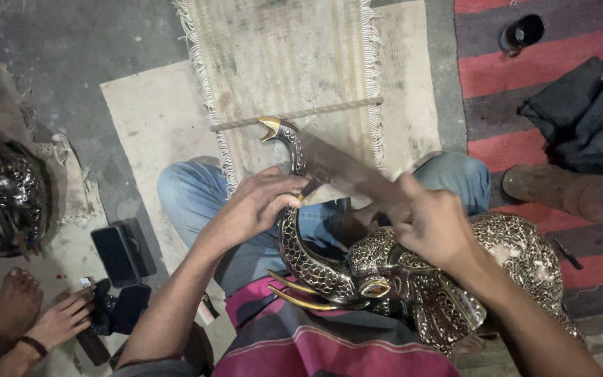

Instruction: The person sits cross-legged on the floor holding a chisel against an ornate brass peacock sculpture and repeatedly strikes the chisel with a wooden mallet, repositioning the chisel along the sculpted surface to work the metal detail.

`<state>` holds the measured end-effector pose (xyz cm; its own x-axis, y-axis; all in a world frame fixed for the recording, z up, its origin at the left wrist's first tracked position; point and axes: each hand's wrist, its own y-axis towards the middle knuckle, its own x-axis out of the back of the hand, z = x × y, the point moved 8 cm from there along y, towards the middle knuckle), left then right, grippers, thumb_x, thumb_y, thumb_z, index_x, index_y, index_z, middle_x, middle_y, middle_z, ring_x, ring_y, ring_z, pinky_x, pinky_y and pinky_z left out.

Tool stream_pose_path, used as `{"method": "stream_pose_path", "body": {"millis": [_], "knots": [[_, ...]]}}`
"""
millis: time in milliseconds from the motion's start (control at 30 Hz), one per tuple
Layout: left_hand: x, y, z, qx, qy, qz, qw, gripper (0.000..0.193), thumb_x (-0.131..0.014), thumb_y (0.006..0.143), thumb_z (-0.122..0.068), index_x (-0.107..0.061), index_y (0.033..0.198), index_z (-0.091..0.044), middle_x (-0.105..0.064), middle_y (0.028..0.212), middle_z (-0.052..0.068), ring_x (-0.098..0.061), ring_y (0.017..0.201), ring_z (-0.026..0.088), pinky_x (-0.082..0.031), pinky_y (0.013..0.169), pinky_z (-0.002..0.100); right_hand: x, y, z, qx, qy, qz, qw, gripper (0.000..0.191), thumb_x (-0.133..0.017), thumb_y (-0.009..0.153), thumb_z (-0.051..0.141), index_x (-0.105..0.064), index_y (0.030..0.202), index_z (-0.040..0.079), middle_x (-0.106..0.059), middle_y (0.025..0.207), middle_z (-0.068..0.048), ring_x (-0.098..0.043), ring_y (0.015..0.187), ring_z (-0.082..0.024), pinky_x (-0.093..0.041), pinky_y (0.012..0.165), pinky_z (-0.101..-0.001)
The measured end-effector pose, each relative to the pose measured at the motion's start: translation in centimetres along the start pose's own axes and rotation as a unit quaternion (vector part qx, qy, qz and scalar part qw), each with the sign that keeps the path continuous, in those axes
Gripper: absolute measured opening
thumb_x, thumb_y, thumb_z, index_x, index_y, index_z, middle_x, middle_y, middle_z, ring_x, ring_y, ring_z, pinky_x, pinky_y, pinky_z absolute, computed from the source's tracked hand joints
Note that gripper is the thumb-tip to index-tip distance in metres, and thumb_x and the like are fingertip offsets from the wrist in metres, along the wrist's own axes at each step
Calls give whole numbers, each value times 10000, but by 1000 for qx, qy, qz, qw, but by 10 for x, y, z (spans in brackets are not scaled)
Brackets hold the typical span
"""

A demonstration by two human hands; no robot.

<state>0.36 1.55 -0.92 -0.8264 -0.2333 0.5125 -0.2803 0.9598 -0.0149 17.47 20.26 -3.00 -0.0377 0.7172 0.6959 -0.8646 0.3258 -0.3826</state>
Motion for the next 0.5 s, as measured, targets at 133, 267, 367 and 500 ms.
{"method": "stream_pose_path", "body": {"millis": [133,267,367,500], "knots": [[4,0,-4,31,-16,-41,999,298,-676,958,-166,-673,1192,18,-728,1043,186,-670,913,354,-537,817,415,9,-1,0,30,4,-20,999,375,-743,689,58,-574,1024,64,-672,658,-202,-711,653,-396,-554,581,-471],[6,5,-5,46,-12,-30,998,313,-684,942,-180,-675,1189,13,-716,1009,183,-675,885,346,-535,789,405,18,2,3,33,14,-43,998,340,-751,726,70,-607,1033,45,-673,679,-218,-705,664,-408,-542,574,-466],[6,6,-5,64,-15,-20,998,321,-683,943,-189,-675,1193,13,-706,963,178,-667,854,338,-530,769,407,20,4,5,29,77,-52,995,313,-764,754,91,-599,1014,35,-685,685,-190,-724,597,-333,-538,542,-431],[7,4,-11,42,-18,-34,998,311,-674,964,-205,-673,1183,15,-715,982,173,-662,861,329,-535,779,405,11,6,-1,-9,115,-10,993,408,-771,734,76,-567,1085,30,-671,633,-182,-717,537,-247,-540,510,-388]]}}
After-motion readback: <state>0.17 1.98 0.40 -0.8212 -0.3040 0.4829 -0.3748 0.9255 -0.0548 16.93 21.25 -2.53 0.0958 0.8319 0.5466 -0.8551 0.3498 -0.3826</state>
